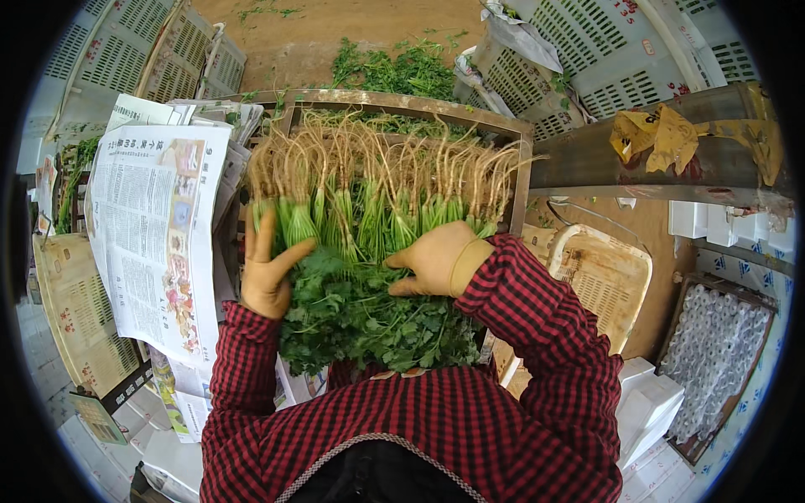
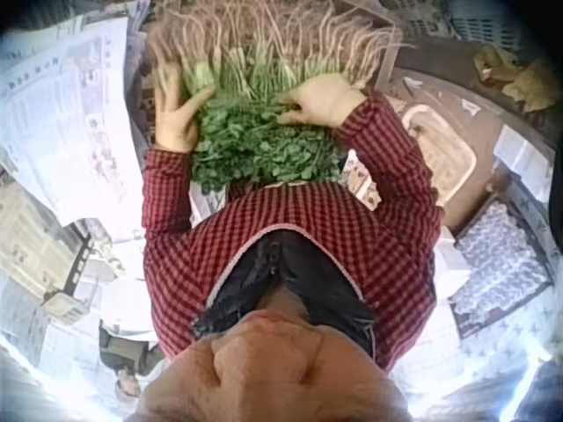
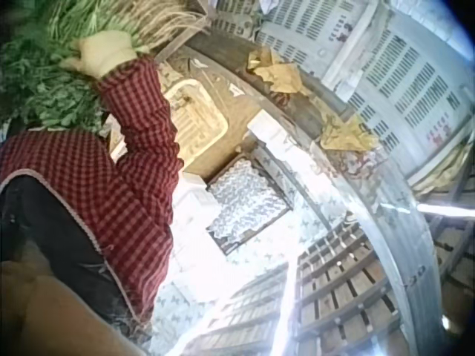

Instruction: The person organizes and packs coriander by hand, gathering bunches of the herb from a metal frame, wrapping them in newspaper, and placing them into a plastic crate.

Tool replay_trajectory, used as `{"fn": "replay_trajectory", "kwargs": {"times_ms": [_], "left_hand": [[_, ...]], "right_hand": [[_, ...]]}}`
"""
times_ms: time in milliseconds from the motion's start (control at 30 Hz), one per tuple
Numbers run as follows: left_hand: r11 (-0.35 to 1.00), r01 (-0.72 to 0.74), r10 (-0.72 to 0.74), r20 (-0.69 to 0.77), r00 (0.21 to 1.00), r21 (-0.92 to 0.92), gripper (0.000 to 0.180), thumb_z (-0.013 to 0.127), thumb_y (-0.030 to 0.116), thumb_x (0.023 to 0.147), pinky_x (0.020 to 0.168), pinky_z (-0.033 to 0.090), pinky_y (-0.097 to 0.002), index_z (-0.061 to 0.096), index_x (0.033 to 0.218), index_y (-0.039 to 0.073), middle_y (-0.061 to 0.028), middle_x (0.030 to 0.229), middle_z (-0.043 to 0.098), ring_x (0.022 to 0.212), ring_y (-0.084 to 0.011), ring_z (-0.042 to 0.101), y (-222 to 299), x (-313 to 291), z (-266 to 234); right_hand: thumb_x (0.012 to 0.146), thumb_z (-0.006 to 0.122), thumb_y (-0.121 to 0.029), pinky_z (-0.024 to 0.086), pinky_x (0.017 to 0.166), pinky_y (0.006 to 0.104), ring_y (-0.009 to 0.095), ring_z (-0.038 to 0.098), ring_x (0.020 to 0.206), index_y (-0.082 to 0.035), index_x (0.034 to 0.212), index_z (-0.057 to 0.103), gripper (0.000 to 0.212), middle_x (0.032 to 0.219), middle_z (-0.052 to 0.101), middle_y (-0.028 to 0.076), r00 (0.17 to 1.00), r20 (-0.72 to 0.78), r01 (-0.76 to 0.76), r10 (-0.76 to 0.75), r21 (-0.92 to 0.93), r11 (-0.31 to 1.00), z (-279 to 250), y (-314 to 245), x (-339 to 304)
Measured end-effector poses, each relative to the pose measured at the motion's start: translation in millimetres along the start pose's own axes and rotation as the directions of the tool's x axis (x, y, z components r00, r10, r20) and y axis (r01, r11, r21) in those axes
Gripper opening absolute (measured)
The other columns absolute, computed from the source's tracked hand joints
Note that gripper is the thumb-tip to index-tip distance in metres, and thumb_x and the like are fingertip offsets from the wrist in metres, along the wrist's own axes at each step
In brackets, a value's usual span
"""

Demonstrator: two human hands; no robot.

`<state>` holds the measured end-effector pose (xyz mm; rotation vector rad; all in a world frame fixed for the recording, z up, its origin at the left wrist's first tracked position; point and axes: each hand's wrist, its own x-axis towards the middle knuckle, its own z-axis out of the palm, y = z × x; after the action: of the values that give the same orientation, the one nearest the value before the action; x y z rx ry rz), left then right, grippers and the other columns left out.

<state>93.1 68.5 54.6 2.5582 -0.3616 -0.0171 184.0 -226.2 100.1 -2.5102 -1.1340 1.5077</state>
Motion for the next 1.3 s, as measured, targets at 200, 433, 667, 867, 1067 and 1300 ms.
{"fn": "replay_trajectory", "kwargs": {"times_ms": [200, 433, 667, 867, 1067, 1300], "left_hand": [[0.856, 0.063, -0.1, -0.044, 0.994, -0.514, 0.086, 0.059, -0.009, 0.093, 0.109, 0.048, -0.0414, 0.019, 0.163, 0.018, -0.0295, 0.162, 0.031, 0.124, -0.0375, 0.063, -48.7, -28.5, 33.5], [0.616, 0.224, -0.373, -0.028, 0.927, -0.756, 0.071, 0.065, -0.01, 0.09, 0.108, 0.049, -0.0369, 0.039, 0.155, 0.003, -0.0236, 0.145, 0.057, 0.12, -0.0257, 0.066, -24.1, -17.7, 36.2], [0.908, -0.001, -0.066, -0.147, 0.987, -0.418, 0.096, 0.067, -0.009, 0.091, 0.106, 0.049, -0.0339, 0.009, 0.166, 0.012, -0.0226, 0.131, 0.066, 0.118, -0.0249, 0.066, -41.9, -24.8, 36.4], [0.3, 0.226, -0.368, 0.106, 0.924, -0.927, 0.079, 0.063, 0.03, 0.101, 0.109, 0.048, -0.0395, 0.02, 0.165, 0.015, -0.0228, 0.147, 0.054, 0.12, -0.0272, 0.066, -38.5, -27.9, 29.9], [0.737, 0.054, -0.159, -0.094, 0.983, -0.674, 0.081, 0.067, -0.002, 0.093, 0.111, 0.046, -0.0404, 0.029, 0.163, 0.018, -0.0275, 0.145, 0.055, 0.127, -0.0305, 0.062, -51.4, -35.0, 44.7], [0.732, 0.23, -0.351, -0.067, 0.934, -0.642, 0.037, 0.067, -0.002, 0.087, 0.123, 0.024, -0.0562, 0.077, 0.119, 0.012, -0.0245, 0.162, 0.035, 0.147, -0.0407, 0.039, -32.6, -27.0, 36.0]], "right_hand": [[0.094, 0.057, -0.066, 0.058, 0.085, 0.045, 0.033, 0.073, 0.095, -0.021, 0.132, 0.068, 0.061, 0.106, 0.076, 0.012, 0.963, -0.257, 0.152, -0.088, 0.242, 0.958, -18.9, 1.9, 3.6], [0.096, 0.06, -0.048, 0.058, 0.074, 0.0463, 0.033, 0.072, 0.082, -0.009, 0.097, 0.075, 0.041, 0.082, 0.073, 0.013, 0.846, -0.434, -0.201, 0.309, 0.278, 0.939, -5.1, -29.2, 96.6], [0.097, 0.064, -0.033, 0.058, 0.064, 0.0374, 0.022, 0.071, 0.064, -0.006, 0.094, 0.075, 0.029, 0.073, 0.073, 0.01, 0.691, -0.601, -0.026, 0.402, 0.535, 0.844, -6.5, -9.2, 74.8], [0.098, 0.062, -0.038, 0.057, 0.074, 0.0457, 0.035, 0.072, 0.08, -0.008, 0.099, 0.075, 0.033, 0.085, 0.075, 0.015, 0.599, -0.622, -0.032, 0.504, 0.61, 0.792, -21.2, -3.9, 88.1], [0.1, 0.061, -0.034, 0.057, 0.082, 0.0448, 0.033, 0.072, 0.089, -0.005, 0.112, 0.071, 0.032, 0.099, 0.075, 0.015, 0.587, -0.616, 0.32, 0.526, 0.773, 0.548, -25.5, 31.1, 95.7], [0.098, 0.059, -0.052, 0.058, 0.083, 0.044, 0.033, 0.073, 0.093, -0.011, 0.137, 0.059, 0.057, 0.103, 0.076, 0.014, 0.634, -0.589, -0.142, 0.502, 0.549, 0.824, -43.4, 6.1, 66.7]]}}
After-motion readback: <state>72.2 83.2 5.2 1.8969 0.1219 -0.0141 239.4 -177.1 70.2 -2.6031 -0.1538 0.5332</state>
